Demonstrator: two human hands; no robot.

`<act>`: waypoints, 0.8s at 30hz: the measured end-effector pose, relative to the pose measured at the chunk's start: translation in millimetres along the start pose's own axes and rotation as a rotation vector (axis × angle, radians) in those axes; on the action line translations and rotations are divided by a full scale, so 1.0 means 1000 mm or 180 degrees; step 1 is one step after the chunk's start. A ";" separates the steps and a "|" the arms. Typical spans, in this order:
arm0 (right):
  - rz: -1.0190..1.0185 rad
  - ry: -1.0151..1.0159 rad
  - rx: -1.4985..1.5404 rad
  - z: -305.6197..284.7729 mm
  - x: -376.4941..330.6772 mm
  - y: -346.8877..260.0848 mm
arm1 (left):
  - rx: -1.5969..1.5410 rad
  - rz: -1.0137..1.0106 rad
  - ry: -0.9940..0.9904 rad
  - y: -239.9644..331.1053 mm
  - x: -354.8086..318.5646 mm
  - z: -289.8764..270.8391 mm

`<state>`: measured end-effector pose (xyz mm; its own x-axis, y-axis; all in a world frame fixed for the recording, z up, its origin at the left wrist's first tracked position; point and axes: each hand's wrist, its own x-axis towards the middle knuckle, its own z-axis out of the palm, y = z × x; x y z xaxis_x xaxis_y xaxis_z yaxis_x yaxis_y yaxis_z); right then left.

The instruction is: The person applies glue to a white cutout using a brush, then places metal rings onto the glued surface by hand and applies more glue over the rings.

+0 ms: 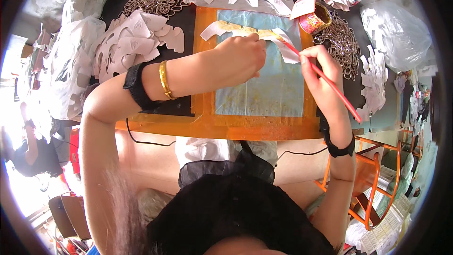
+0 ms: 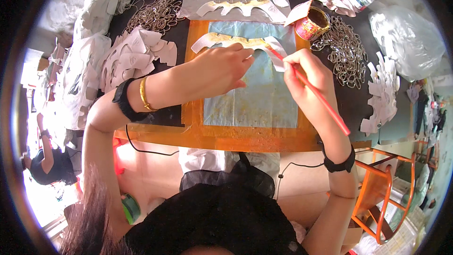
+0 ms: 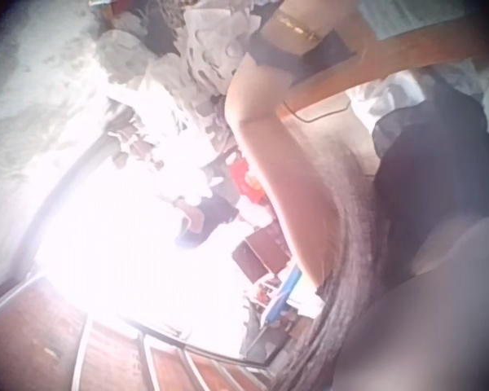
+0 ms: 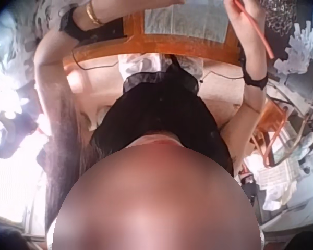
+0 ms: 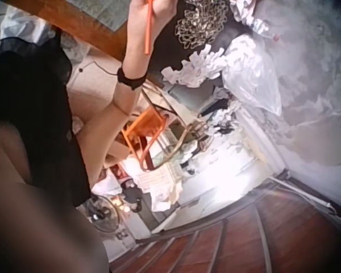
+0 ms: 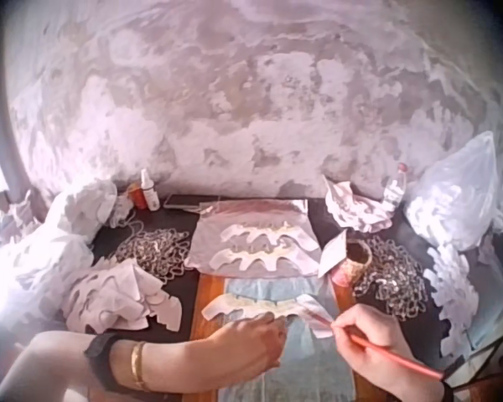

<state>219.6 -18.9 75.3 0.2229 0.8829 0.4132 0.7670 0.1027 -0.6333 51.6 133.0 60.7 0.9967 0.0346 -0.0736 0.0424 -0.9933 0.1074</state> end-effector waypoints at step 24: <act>-0.0154 -0.0073 0.0087 0.016 0.007 -0.001 | -0.0294 -0.0100 -0.0150 0.005 -0.003 0.017</act>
<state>211.0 -5.4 68.9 0.1719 0.8868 0.4290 0.7598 0.1579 -0.6307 47.4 126.3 44.6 0.9905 0.0583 -0.1247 0.0821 -0.9773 0.1952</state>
